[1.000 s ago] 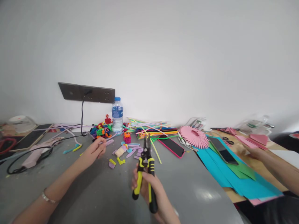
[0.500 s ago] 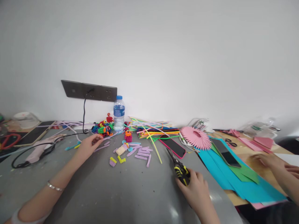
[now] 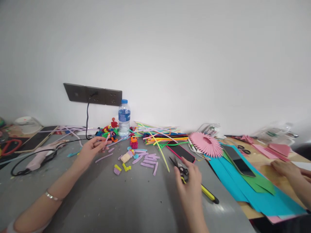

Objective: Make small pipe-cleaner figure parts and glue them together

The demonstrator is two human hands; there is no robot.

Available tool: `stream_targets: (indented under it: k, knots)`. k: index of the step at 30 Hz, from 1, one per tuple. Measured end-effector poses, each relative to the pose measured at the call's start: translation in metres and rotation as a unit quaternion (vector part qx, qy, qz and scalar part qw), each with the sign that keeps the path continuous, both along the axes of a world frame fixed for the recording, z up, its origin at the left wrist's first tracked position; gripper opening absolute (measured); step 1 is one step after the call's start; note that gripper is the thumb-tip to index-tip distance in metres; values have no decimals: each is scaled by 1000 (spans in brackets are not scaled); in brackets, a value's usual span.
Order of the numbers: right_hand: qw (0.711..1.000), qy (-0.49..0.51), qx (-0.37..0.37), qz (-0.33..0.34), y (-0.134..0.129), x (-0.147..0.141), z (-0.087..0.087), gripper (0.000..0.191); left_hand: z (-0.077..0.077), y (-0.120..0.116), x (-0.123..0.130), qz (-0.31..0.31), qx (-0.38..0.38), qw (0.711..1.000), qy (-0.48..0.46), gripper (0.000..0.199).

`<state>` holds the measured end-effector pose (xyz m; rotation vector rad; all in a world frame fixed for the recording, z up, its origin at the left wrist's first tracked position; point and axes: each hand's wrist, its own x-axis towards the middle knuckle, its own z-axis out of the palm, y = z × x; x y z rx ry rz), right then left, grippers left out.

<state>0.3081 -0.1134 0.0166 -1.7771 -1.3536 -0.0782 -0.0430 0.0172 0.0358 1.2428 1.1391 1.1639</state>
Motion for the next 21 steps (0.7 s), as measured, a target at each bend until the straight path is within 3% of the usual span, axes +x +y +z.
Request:
stream_targets:
  k: [2, 5, 9, 13, 16, 21]
  knots:
    - [982, 142, -8, 126, 14, -34, 19, 44, 0, -3, 4, -19, -29, 999, -42, 50]
    - [897, 276, -112, 326, 44, -87, 38, 41, -1, -10, 10, -62, -54, 995, -63, 45]
    - [798, 355, -151, 464, 91, -145, 40, 39, 3, -17, 18, -122, -46, 991, -40, 43]
    - [733, 426, -179, 499, 127, -169, 25, 36, 6, -19, 21, -116, -64, 991, -25, 45]
    - [727, 448, -175, 489, 139, -166, 15, 36, 5, -17, 19, -114, -96, 988, -34, 47]
    - [732, 470, -151, 470, 138, -152, 9, 30, -1, -17, 16, -165, -130, 977, -22, 40]
